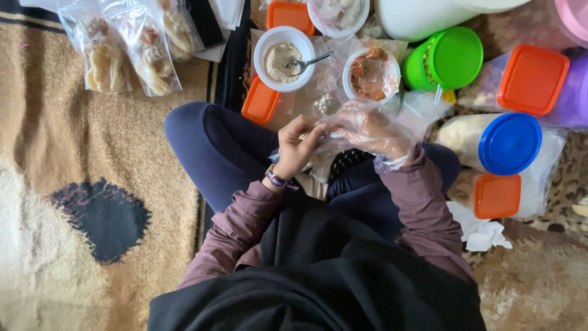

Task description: Packaging small food items and sauces into individual plastic bags for distribution

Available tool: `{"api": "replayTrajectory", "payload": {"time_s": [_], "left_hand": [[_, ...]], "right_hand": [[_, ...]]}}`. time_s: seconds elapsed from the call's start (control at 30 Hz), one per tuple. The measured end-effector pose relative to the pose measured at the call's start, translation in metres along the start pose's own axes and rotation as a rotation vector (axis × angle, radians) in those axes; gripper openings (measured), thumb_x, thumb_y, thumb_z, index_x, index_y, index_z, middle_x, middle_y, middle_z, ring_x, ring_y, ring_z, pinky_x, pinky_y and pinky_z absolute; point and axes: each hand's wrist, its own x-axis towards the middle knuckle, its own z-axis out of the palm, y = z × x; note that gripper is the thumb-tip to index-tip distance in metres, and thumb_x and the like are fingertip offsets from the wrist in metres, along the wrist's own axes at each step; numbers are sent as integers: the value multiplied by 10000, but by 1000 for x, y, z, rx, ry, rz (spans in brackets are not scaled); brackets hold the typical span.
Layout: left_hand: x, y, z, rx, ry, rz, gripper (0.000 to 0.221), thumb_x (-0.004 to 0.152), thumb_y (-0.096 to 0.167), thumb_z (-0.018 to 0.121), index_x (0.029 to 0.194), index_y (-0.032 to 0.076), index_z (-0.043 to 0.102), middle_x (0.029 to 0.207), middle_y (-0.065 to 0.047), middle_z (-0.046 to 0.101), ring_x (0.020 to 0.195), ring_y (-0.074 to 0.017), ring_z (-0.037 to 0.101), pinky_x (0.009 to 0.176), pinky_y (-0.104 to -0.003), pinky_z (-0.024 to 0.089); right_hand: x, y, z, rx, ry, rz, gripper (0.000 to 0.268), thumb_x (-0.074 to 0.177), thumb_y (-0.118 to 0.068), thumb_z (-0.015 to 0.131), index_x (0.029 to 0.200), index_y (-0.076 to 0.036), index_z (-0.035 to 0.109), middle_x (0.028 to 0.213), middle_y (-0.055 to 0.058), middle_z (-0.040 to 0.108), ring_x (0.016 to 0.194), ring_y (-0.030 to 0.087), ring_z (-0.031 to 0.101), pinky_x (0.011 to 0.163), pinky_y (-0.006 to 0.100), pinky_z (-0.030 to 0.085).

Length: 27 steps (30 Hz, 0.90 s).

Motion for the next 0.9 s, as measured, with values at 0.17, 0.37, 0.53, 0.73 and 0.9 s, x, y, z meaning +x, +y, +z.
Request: {"api": "replayTrajectory", "payload": {"time_s": [0.17,0.37,0.53,0.73,0.9], "left_hand": [[1,10,0,-162,35,-153,116,935,89,781,830,65,739,521,-20,609,516,-50,596,538,-217,519],[4,-9,-13,-214,64,-255,106,973,83,745,879,33,748,660,-65,711,490,-87,638,473,-232,532],[12,-6,-18,-192,85,-231,143,1002,122,726,885,41,737,721,-44,729,577,-27,610,508,-205,518],[23,3,-15,-273,181,-229,167,1004,162,713,902,32,737,736,-109,745,620,-30,550,574,-187,451],[40,17,-13,-299,188,-197,194,1024,179,682,905,36,736,743,-117,749,664,-49,600,637,-182,460]], "right_hand": [[-26,23,10,-130,-16,92,169,1026,-289,672,1020,-127,719,1022,77,738,1154,292,658,1069,483,491],[-34,13,10,-3,89,177,402,1018,-482,662,954,-88,705,928,121,730,975,348,711,906,501,565],[-46,14,28,178,287,189,287,992,-293,766,1003,-13,707,971,209,680,984,420,692,900,542,560],[-54,9,82,-415,620,126,82,970,-130,685,892,-120,710,1138,12,646,820,160,655,900,334,560],[-50,-20,72,-685,748,210,106,983,-61,636,914,-115,697,1187,23,651,816,172,662,884,315,554]]}}
